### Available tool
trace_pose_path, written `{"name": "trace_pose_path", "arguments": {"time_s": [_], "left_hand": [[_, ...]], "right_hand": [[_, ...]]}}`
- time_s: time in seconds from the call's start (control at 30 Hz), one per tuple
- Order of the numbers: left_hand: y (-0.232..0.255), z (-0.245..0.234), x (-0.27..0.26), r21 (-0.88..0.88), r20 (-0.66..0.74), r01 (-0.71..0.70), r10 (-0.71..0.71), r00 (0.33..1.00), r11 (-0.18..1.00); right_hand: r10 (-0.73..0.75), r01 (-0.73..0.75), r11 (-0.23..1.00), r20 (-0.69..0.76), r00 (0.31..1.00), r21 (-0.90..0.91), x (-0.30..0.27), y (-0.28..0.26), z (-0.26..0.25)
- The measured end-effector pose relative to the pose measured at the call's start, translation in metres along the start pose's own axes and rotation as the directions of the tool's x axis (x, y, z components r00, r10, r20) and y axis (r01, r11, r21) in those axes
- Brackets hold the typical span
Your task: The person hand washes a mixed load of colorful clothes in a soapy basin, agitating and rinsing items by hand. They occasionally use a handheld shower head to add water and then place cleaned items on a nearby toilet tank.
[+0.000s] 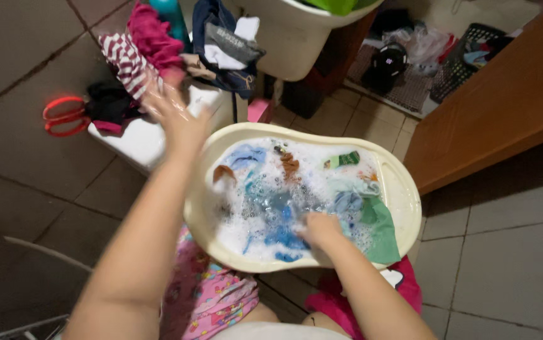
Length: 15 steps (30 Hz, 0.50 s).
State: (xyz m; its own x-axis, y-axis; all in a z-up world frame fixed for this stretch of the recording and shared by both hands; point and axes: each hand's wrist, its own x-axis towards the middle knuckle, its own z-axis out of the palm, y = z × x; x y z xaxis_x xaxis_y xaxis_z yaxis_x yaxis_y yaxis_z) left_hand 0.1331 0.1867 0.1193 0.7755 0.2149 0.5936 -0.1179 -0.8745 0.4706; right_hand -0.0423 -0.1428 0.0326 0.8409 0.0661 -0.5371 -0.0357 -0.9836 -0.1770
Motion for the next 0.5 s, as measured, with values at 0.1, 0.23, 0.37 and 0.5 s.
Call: {"name": "trace_pose_path", "arguments": {"time_s": [0.1,0.23,0.37,0.5], "left_hand": [[0.035,0.02,-0.103,-0.276,0.38,0.132,-0.018,0.925,0.952],[0.074,0.015,-0.203,-0.605,0.543,-0.049,0.457,0.705,0.795],[0.094,0.001,-0.202,-0.613,0.617,0.144,0.357,0.701,0.777],[0.11,-0.029,-0.155,-0.465,0.683,0.033,0.336,0.648,0.885]], "right_hand": [[-0.017,0.026,0.995,-0.098,0.995,0.094,-0.005,-0.001,-0.018],[-0.178,0.29,0.741,-0.24,0.954,0.605,-0.016,0.013,-0.055],[-0.235,0.369,0.63,-0.286,0.929,0.683,-0.039,0.006,-0.081],[-0.232,0.633,0.688,-0.719,0.655,0.354,-0.062,-0.011,-0.103]]}}
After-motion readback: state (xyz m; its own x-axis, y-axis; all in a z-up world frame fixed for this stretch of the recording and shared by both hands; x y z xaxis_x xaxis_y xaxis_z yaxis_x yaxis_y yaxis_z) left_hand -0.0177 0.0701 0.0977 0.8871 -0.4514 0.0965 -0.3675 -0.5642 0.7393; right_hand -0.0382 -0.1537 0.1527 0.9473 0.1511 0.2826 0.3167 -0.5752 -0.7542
